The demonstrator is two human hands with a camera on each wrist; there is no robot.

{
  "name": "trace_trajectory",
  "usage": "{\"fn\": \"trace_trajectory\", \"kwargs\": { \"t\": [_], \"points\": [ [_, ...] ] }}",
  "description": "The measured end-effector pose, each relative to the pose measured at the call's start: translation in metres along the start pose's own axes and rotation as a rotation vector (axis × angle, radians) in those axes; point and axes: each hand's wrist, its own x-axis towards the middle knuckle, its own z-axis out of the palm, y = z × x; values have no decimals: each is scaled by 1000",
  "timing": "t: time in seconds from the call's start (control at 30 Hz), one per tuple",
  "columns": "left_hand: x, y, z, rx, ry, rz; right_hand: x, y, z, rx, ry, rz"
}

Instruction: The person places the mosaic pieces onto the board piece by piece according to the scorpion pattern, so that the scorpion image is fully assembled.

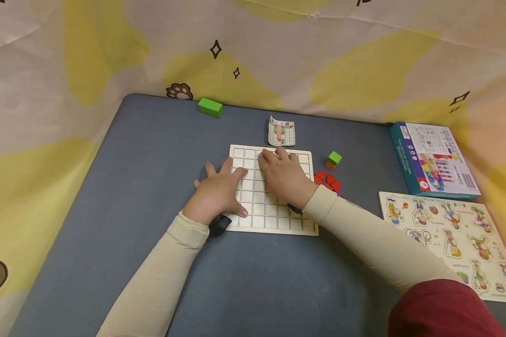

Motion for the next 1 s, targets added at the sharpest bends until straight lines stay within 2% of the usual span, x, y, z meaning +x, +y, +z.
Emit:
{"fn": "trace_trajectory", "kwargs": {
  "t": [0.13,0.23,0.5,0.7,0.87,1.0],
  "points": [
    [0,-1,0,-7,4,5,1,-2,-1,72,-74,30],
    [1,-1,0,-8,6,7,5,2,-3,112,-77,55],
    [0,-2,0,-11,7,7,12,15,-1,223,51,71],
    [-2,0,-2,-4,4,6,10,26,-1,271,60,61],
    [-2,1,-2,-1,0,5,-2,36,-2,359,70,66],
    [-3,1,-1,-5,3,6,-22,52,-2,440,172,88]
  ]
}}
